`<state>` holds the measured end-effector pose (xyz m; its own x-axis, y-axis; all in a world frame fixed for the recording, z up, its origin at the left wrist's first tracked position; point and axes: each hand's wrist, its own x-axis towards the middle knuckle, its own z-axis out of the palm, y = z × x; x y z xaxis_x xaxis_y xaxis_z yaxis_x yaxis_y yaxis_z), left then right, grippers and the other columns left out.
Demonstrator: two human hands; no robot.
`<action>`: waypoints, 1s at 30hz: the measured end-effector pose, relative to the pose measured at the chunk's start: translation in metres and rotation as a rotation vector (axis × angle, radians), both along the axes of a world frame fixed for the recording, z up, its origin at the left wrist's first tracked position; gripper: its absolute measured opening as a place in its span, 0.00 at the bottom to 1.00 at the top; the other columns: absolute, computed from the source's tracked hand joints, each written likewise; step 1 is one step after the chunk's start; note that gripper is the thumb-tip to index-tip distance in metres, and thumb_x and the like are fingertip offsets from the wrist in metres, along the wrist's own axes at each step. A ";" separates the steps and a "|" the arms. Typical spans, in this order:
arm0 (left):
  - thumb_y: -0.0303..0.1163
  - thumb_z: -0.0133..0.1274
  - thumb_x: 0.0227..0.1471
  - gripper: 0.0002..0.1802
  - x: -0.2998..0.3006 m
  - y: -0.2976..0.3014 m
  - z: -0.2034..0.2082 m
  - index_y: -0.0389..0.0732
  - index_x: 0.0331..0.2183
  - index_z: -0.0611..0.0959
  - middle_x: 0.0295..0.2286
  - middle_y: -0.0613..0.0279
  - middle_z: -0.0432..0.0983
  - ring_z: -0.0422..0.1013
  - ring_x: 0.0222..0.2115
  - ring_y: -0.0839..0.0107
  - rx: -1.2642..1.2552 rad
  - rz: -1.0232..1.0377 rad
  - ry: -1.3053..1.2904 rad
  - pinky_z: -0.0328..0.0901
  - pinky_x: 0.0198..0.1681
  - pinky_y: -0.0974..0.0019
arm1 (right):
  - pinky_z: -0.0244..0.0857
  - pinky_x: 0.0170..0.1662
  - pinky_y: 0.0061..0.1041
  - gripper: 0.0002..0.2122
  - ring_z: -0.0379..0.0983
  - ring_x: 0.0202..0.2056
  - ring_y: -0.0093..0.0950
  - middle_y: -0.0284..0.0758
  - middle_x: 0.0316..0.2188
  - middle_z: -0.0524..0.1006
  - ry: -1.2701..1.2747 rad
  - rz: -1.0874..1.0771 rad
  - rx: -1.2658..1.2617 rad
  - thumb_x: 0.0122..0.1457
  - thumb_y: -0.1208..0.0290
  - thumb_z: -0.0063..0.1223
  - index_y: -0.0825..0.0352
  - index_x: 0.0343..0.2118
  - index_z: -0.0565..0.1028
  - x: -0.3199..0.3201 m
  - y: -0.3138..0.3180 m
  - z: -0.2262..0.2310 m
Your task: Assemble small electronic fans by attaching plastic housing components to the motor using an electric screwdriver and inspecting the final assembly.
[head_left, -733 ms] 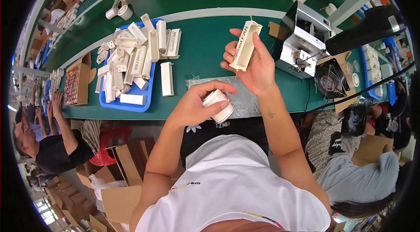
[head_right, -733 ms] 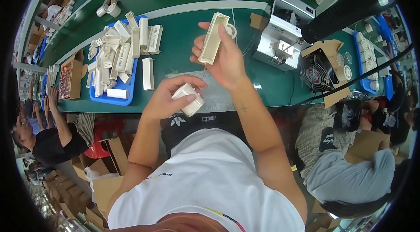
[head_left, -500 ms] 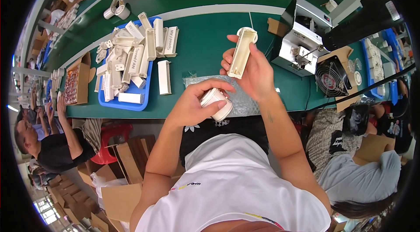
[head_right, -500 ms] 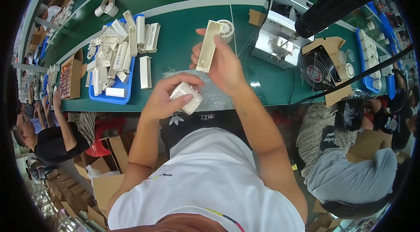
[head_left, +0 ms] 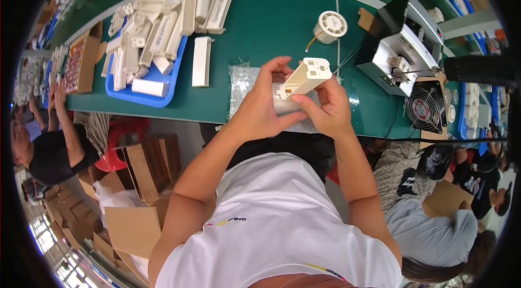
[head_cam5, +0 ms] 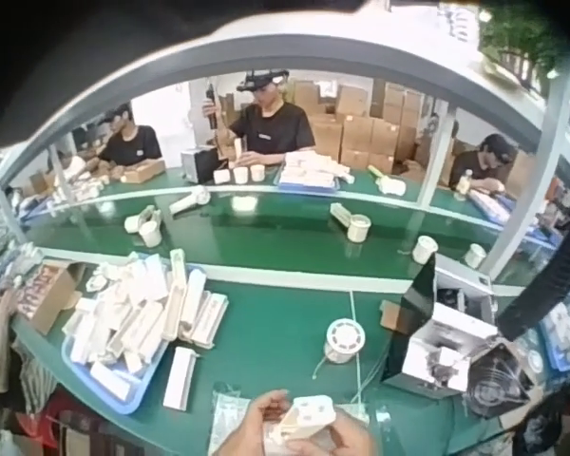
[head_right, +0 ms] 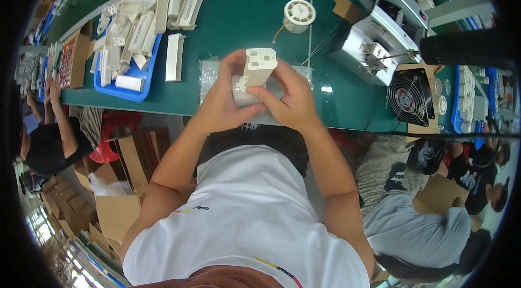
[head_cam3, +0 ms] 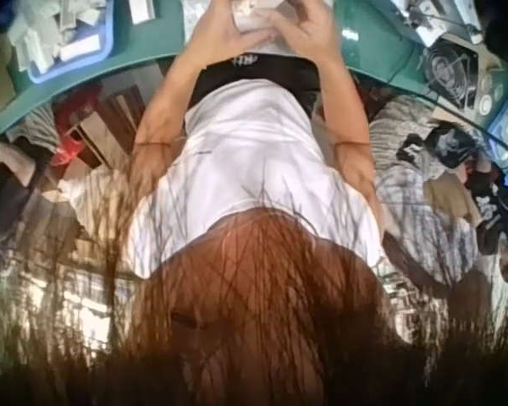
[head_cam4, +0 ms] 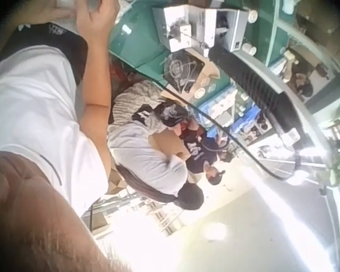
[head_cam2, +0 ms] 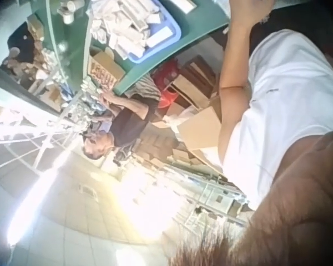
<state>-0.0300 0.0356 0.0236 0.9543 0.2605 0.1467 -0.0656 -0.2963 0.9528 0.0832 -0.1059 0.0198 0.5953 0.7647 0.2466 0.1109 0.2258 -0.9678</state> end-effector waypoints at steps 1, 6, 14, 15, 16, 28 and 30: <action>0.25 0.67 0.40 0.51 0.002 -0.001 -0.004 0.36 0.61 0.54 0.51 0.50 0.65 0.65 0.55 0.59 -0.048 0.026 -0.012 0.62 0.56 0.59 | 0.68 0.50 0.29 0.24 0.76 0.46 0.33 0.43 0.45 0.78 -0.138 -0.013 -0.052 0.53 0.76 0.64 0.73 0.53 0.70 0.002 -0.001 0.000; 0.26 0.66 0.40 0.51 -0.004 0.001 -0.004 0.40 0.61 0.56 0.50 0.52 0.67 0.69 0.51 0.62 -0.074 0.048 -0.019 0.65 0.53 0.62 | 0.69 0.47 0.31 0.23 0.77 0.43 0.41 0.45 0.43 0.78 -0.411 0.009 -0.204 0.51 0.74 0.65 0.73 0.51 0.73 0.004 0.001 0.018; 0.28 0.69 0.37 0.52 -0.004 0.002 -0.010 0.41 0.60 0.58 0.43 0.54 0.71 0.72 0.44 0.57 -0.141 0.022 -0.092 0.68 0.49 0.60 | 0.68 0.47 0.31 0.22 0.75 0.43 0.41 0.45 0.46 0.77 -0.540 0.061 -0.167 0.52 0.77 0.61 0.74 0.51 0.72 -0.001 0.007 0.028; 0.28 0.69 0.37 0.52 -0.004 0.002 -0.011 0.41 0.60 0.58 0.43 0.54 0.71 0.72 0.44 0.57 -0.150 0.032 -0.091 0.68 0.49 0.60 | 0.68 0.47 0.32 0.21 0.75 0.43 0.41 0.45 0.46 0.77 -0.535 0.062 -0.175 0.52 0.77 0.61 0.74 0.50 0.72 -0.001 0.006 0.028; 0.28 0.69 0.37 0.51 -0.003 0.002 -0.013 0.41 0.60 0.59 0.43 0.53 0.71 0.72 0.44 0.57 -0.151 0.032 -0.114 0.68 0.49 0.59 | 0.68 0.47 0.32 0.21 0.75 0.43 0.41 0.45 0.46 0.77 -0.531 0.061 -0.183 0.52 0.77 0.61 0.74 0.50 0.72 0.000 0.007 0.027; 0.25 0.69 0.36 0.52 -0.001 0.002 -0.026 0.44 0.61 0.59 0.46 0.55 0.71 0.72 0.45 0.57 -0.147 0.009 -0.170 0.67 0.50 0.61 | 0.68 0.54 0.37 0.26 0.73 0.49 0.39 0.47 0.46 0.74 -0.244 0.095 -0.145 0.53 0.81 0.62 0.77 0.54 0.66 -0.004 -0.005 0.007; 0.24 0.69 0.36 0.52 0.000 0.001 -0.026 0.43 0.61 0.59 0.46 0.55 0.71 0.72 0.45 0.57 -0.124 0.002 -0.168 0.67 0.50 0.61 | 0.70 0.49 0.33 0.21 0.76 0.44 0.39 0.45 0.42 0.77 -0.406 0.016 -0.177 0.52 0.78 0.63 0.76 0.49 0.70 -0.013 0.003 0.013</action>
